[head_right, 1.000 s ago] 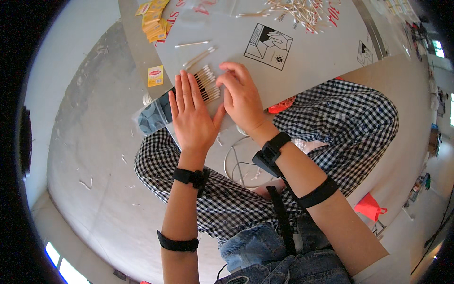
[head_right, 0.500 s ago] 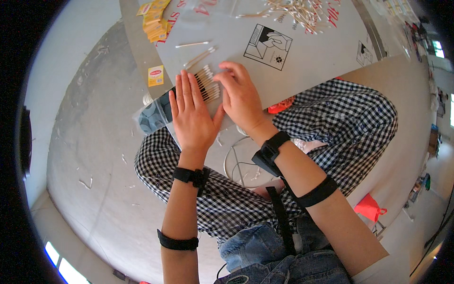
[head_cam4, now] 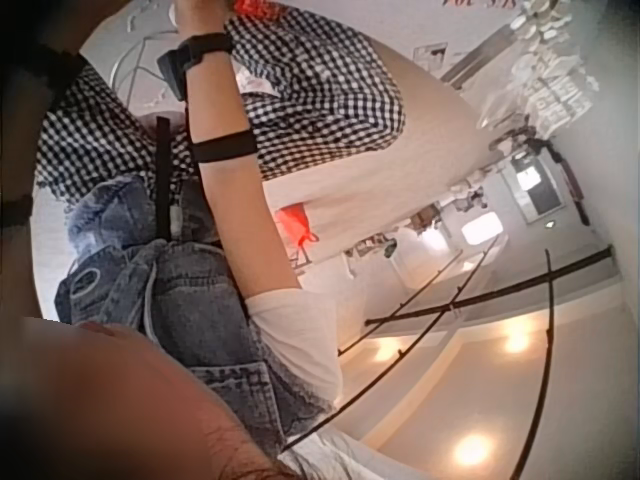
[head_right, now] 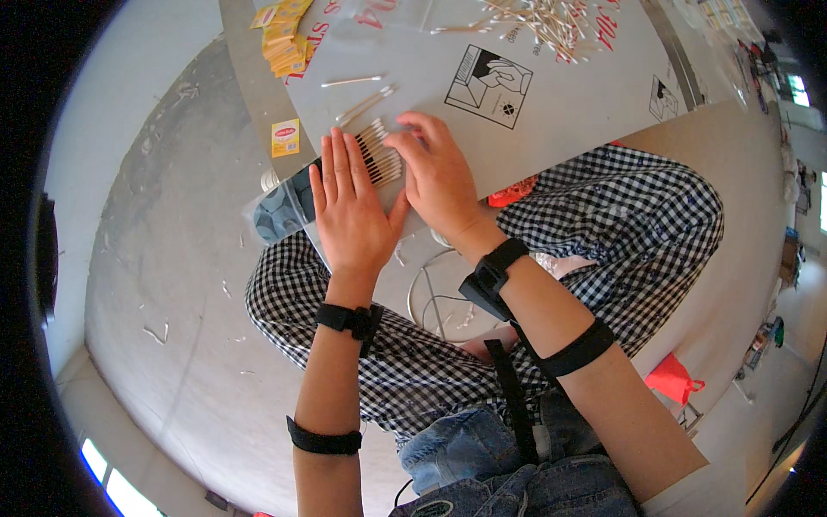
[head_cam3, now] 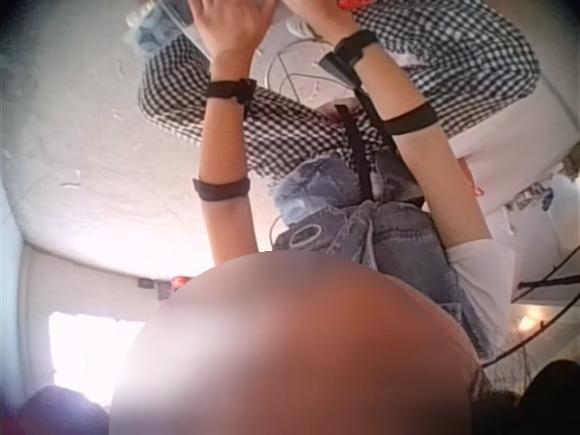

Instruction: The person is manually counting, arranging, and sealing cotton swabs into small plastic bags.

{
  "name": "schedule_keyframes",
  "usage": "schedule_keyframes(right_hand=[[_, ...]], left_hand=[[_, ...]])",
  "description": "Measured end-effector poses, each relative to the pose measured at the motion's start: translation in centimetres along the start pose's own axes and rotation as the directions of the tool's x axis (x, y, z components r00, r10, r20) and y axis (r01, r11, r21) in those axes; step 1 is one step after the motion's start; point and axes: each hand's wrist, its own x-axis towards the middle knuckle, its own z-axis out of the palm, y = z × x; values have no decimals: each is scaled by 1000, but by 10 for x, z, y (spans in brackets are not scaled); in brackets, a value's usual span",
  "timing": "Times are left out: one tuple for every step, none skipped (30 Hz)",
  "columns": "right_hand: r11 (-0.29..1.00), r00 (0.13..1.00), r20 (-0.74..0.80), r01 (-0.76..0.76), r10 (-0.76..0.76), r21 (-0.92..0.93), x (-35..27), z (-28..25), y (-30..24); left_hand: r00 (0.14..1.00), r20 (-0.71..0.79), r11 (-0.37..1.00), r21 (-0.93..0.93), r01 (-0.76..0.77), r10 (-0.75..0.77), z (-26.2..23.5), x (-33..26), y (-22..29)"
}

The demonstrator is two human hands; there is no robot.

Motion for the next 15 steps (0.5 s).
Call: schedule_keyframes(right_hand=[[1000,1000,6,-2,2,-8,0,0,0],[1000,1000,13,-4,4,-13,1,0,0],[1000,1000,13,-5,5,-13,0,0,0],[1000,1000,16,-4,5,-24,0,-1,0],[999,1000,20,-3,4,-34,1,-1,-1],[999,1000,19,-3,3,-34,1,-1,-1],[999,1000,10,-9,9,-33,1,-1,-2],[999,1000,1,-16,16,-33,2,-2,-2],[999,1000,0,-17,17,-35,2,-2,-2],[999,1000,12,-18,18,-39,3,-2,-2],[999,1000,24,-18,19,-35,4,-1,-4],[999,1000,25,-17,17,-30,5,0,-7],[998,999,31,10,-8,-62,6,2,-9],[994,999,36,35,-31,-105,6,1,-7],[993,999,35,34,-30,-111,5,0,-6]], left_hand=[[1000,-1,1000,-1,-1,1,0,1,0],[1000,-1,1000,-1,-1,1,0,1,0],[1000,-4,1000,0,-2,2,0,1,0],[1000,-8,1000,1,-3,3,0,1,0],[1000,-8,1000,2,-3,3,0,1,0],[1000,-5,1000,5,-4,4,0,1,0],[1000,-2,1000,8,-6,6,1,2,0],[1000,-2,1000,6,-7,7,1,2,1],[1000,-3,1000,0,-5,5,1,2,2],[1000,-3,1000,-5,-4,4,2,2,3],[1000,-3,1000,-1,-2,2,0,1,1],[1000,-3,1000,8,-1,1,-2,0,0],[1000,-3,1000,17,0,0,-4,-1,-2],[1000,-4,1000,12,-4,4,-2,0,-1],[1000,-10,1000,5,-9,9,0,0,-1]])
